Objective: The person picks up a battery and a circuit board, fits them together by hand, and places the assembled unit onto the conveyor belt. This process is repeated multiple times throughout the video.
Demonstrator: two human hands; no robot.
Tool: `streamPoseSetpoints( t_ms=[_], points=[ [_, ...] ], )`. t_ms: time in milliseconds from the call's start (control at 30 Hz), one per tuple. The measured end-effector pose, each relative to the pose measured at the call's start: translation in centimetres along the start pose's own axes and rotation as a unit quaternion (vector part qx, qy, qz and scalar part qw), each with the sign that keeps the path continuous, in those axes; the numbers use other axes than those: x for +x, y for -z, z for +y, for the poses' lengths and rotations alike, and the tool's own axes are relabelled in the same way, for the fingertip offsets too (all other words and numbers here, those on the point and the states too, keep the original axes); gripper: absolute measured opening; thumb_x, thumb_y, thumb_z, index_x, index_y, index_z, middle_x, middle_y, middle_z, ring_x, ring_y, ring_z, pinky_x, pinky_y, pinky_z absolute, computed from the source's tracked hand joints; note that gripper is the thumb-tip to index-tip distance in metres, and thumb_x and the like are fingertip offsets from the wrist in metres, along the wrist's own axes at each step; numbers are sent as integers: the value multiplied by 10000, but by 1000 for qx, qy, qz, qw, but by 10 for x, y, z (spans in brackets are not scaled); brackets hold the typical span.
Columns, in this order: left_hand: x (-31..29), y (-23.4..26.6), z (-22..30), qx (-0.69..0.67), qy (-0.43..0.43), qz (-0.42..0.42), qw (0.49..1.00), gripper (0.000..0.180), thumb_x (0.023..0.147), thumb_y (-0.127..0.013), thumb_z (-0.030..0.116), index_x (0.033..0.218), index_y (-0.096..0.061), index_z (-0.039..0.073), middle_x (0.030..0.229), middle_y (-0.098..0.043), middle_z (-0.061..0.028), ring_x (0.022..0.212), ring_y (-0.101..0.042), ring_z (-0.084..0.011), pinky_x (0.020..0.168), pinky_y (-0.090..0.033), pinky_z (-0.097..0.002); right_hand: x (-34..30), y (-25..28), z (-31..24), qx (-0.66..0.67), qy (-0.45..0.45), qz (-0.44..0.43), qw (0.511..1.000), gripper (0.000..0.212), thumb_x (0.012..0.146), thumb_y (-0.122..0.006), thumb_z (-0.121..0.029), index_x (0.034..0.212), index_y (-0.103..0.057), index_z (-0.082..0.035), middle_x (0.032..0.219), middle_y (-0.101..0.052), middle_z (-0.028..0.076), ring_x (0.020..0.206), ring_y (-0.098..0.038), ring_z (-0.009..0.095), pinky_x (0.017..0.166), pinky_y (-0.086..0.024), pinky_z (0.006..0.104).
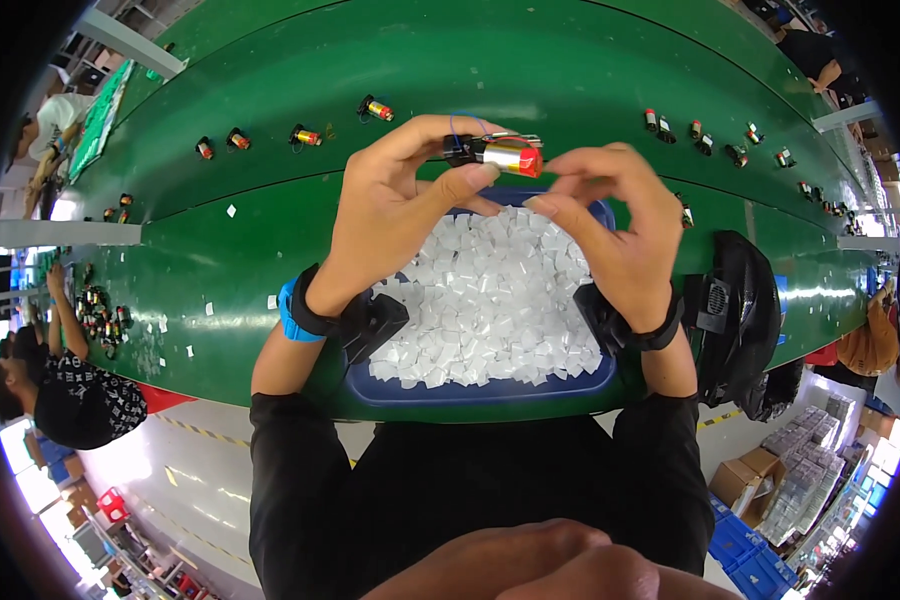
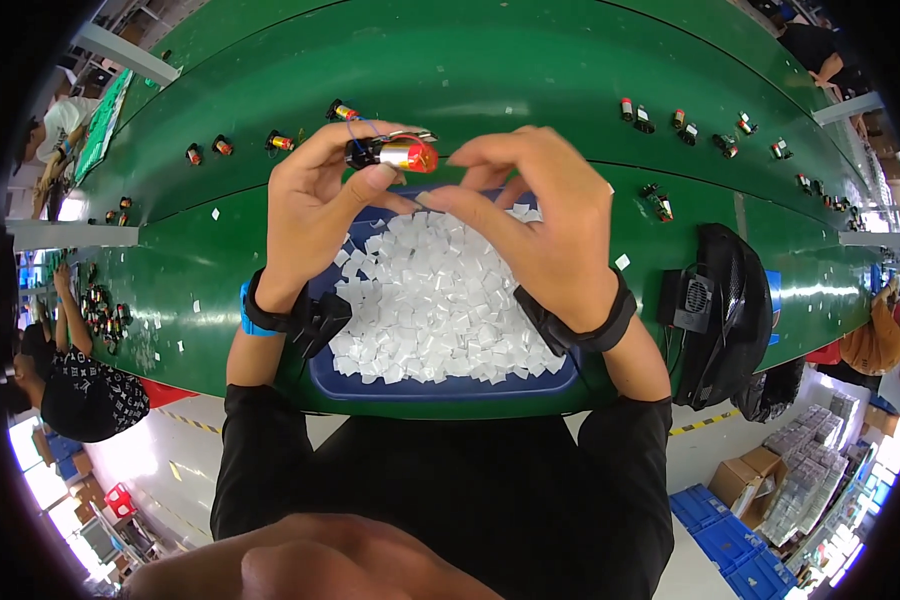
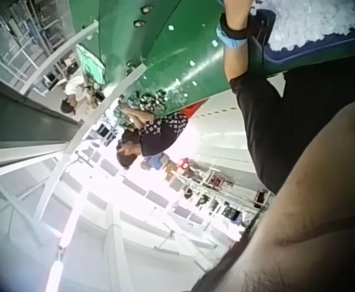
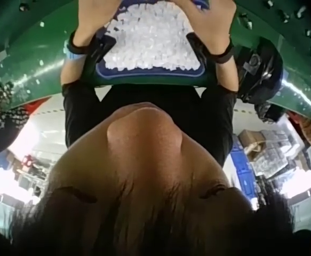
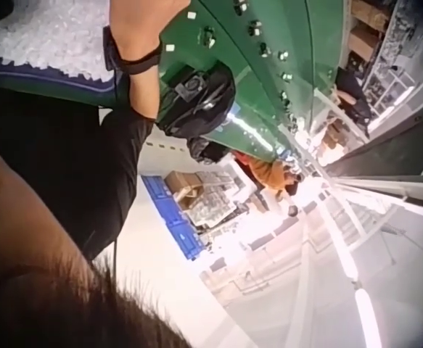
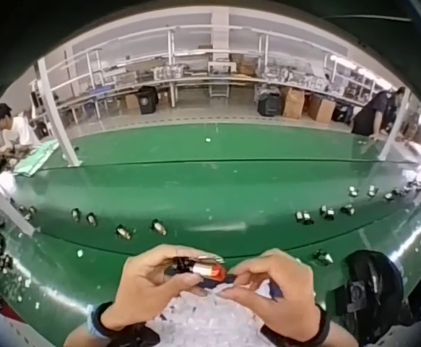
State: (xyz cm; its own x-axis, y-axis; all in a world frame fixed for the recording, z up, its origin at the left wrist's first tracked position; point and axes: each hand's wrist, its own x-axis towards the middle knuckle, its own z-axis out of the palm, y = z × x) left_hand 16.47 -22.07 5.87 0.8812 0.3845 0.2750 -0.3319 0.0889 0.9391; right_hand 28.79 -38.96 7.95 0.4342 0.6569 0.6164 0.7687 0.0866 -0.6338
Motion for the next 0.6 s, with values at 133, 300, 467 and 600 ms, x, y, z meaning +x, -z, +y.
streamPoseSetpoints(
  t_ms=[133, 300, 467, 600],
  points=[
    [0, -1, -8, 32, -50, -6, 998, 307, 888, -698, -24, 1184, -625, -53, 1135, -677, -143, 979, -675, -191, 783, -633, -306, -6, -11, 2, 153, -108, -30, 982, 182, 872, -735, -32, 1026, -676, 45, 777, -684, 100, 708, -653, 134, 621, -533, 240],
    [-4, 0, -4, 136, -84, -26, 987, 297, 842, -732, -36, 1133, -668, -35, 1139, -692, -127, 974, -661, -165, 743, -629, -280, -11, -13, -2, 256, -174, -29, 950, 169, 946, -659, -45, 1069, -667, 72, 776, -680, 103, 615, -635, 122, 541, -511, 230],
    [-6, -2, 0, 239, -163, -23, 957, 300, 809, -758, -27, 1101, -691, -13, 1086, -713, -104, 878, -661, -168, 681, -615, -262, -11, -14, -6, 304, -184, -33, 934, 148, 967, -627, -38, 1054, -659, 77, 761, -670, 101, 607, -637, 127, 534, -511, 237],
    [-6, -7, 8, 374, -223, -18, 900, 290, 804, -762, -20, 1085, -694, 1, 1033, -724, -86, 832, -648, -181, 629, -591, -264, -15, -17, -6, 368, -240, -39, 898, 153, 976, -624, -66, 1024, -654, 77, 742, -650, 84, 580, -621, 127, 513, -502, 242]
  ],
)
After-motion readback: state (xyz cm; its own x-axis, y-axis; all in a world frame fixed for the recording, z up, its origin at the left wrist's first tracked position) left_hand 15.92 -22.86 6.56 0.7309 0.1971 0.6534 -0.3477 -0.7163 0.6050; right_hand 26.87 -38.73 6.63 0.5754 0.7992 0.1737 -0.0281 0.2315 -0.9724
